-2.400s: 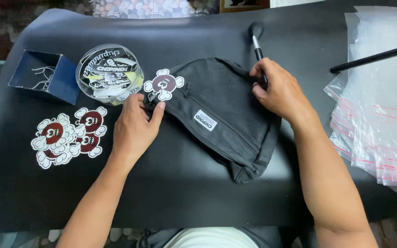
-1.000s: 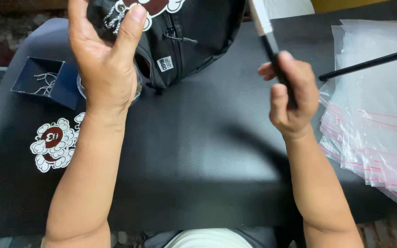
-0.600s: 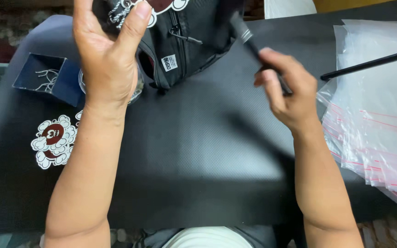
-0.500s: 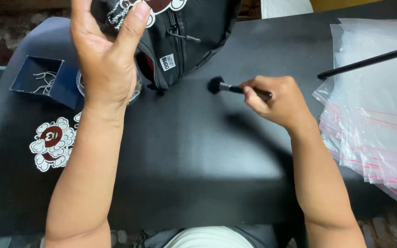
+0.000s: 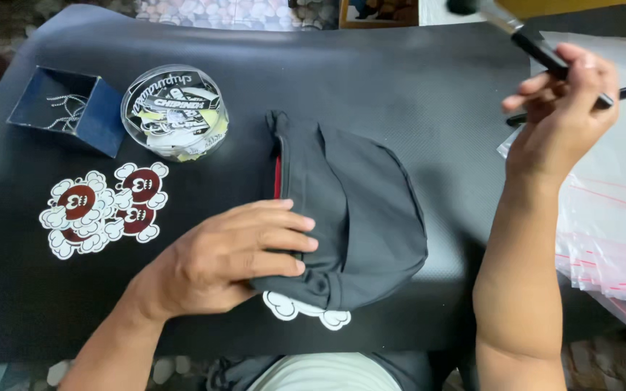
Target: The person attaches a metal chain to a bear-shaped keychain using pliers. They then use a brush to clean the surface of a black bag and place the bag into a clear plastic bag.
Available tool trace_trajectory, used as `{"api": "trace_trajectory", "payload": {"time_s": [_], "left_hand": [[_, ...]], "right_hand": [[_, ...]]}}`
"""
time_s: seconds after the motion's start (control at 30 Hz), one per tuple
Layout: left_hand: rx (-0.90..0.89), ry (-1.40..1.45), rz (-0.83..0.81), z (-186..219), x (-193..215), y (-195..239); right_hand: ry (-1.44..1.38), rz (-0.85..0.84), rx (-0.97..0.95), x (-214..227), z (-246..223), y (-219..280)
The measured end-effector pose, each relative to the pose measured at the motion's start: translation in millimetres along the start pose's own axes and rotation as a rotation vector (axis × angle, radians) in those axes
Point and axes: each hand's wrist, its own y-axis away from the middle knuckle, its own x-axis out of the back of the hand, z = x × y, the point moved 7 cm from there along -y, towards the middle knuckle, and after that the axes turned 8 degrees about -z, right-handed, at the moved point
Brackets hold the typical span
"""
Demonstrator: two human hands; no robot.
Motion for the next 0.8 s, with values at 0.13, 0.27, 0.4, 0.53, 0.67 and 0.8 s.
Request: {"api": "trace_trajectory", "payload": {"time_s": [0.13, 0.27, 0.4, 0.53, 0.67, 0.8], "left_hand": [[0.113, -0.401, 0.015, 4.7, -20.0, 48.7], [0.205, -0.645, 0.078, -10.4, -32.4, 92.5], [0.269, -0.71, 0.118, -19.5, -39.9, 113.9], [0.267, -0.678, 0.12, -26.7, -44.8, 121.9], [0.236, -0.656, 0.17, -28.3, -41.8, 124.4], [0.257, -0.609, 0.244, -24.2, -39.1, 139.2]], "right_hand": [[0.069, -0.412, -0.043, -59.7, -2.4, 36.3], [0.154, -0.825, -0.064, -106.1, -40.5, 89.1], [0.042, -1.348, -0.18, -124.8, -57.1, 139.6], [0.641, -0.892, -0.013, -95.3, -46.0, 113.9], [0.534, -0.386, 0.08, -14.3, -25.1, 72.1], [0.45, -0.412, -0.422, 10.7, -12.3, 73.6]]}}
